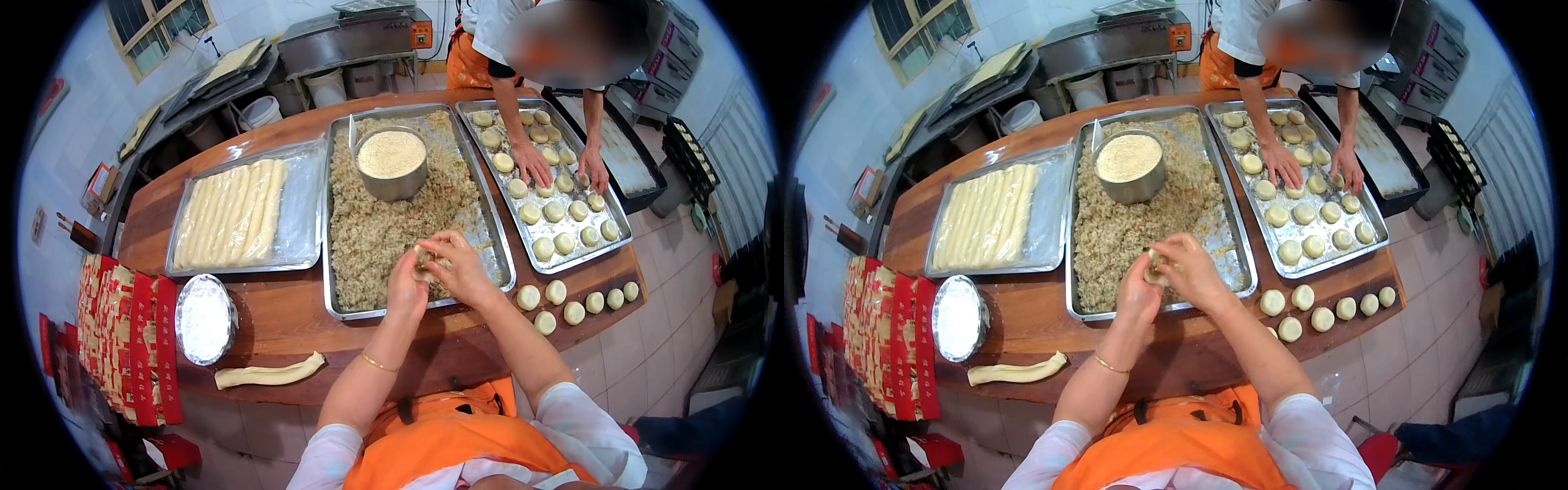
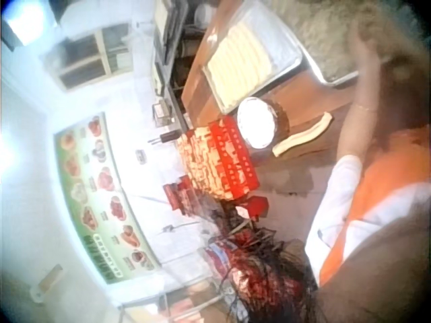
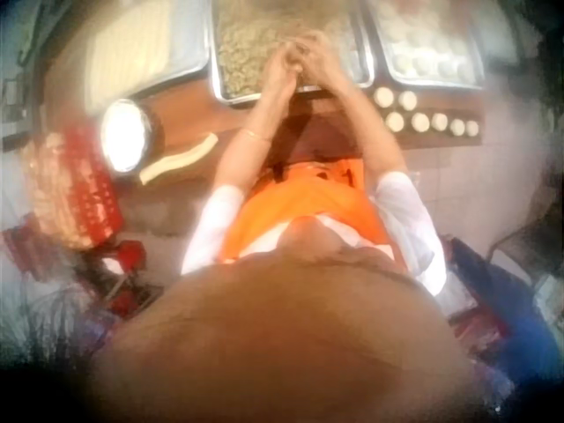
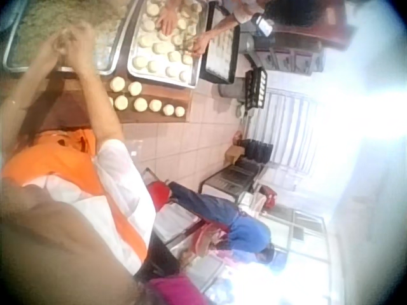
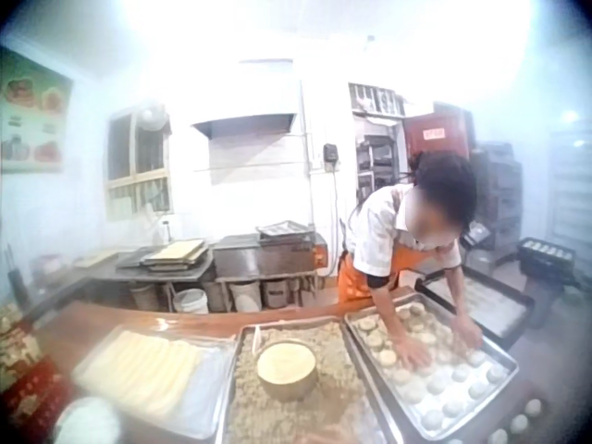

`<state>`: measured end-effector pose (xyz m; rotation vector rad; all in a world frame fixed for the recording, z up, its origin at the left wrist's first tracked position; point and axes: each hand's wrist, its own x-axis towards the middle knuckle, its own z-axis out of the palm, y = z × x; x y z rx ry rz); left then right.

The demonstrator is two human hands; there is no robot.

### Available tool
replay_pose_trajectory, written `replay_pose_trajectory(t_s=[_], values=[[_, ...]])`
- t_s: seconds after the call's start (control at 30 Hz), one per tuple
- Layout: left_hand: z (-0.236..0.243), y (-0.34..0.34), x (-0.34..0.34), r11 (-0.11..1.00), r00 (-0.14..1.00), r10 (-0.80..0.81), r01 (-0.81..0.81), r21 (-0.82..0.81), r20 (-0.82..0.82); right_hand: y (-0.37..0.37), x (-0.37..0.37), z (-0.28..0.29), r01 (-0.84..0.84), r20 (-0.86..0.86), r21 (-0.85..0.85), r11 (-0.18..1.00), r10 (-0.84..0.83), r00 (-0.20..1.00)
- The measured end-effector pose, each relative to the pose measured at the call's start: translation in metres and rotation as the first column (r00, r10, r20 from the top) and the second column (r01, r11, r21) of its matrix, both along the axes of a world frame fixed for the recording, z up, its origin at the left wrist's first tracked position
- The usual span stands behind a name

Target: The person prepares pastries by tearing small pieces from a long dough rope, flattening them by hand, adding filling from a large tray, and rolling them into balls before placing them on a baking sheet.

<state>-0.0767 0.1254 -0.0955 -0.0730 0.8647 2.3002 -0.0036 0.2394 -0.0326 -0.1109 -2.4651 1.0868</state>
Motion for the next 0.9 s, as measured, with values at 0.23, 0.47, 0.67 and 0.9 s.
replay_pose_trajectory(t_s=[0.23,0.47,0.67,0.9], values=[[0.022,0.003,0.012,0.974,0.990,-0.017,-0.016,-0.226,-0.141,-0.010,-0.002,-0.023,0.068,-0.168,-0.076,0.995,-0.080,0.983],[0.082,-0.016,0.011,0.998,0.955,-0.035,0.017,-0.064,-0.296,-0.007,0.009,0.031,0.060,-0.122,-0.461,0.885,-0.130,0.984],[0.042,0.005,0.009,0.996,0.978,0.080,-0.071,0.052,-0.190,-0.037,0.008,0.017,0.085,-0.305,-0.097,0.992,-0.111,0.946],[0.035,0.003,0.008,0.953,0.967,0.038,-0.111,0.283,0.251,-0.011,0.012,0.020,-0.028,-0.178,-0.238,0.971,-0.015,0.984]])
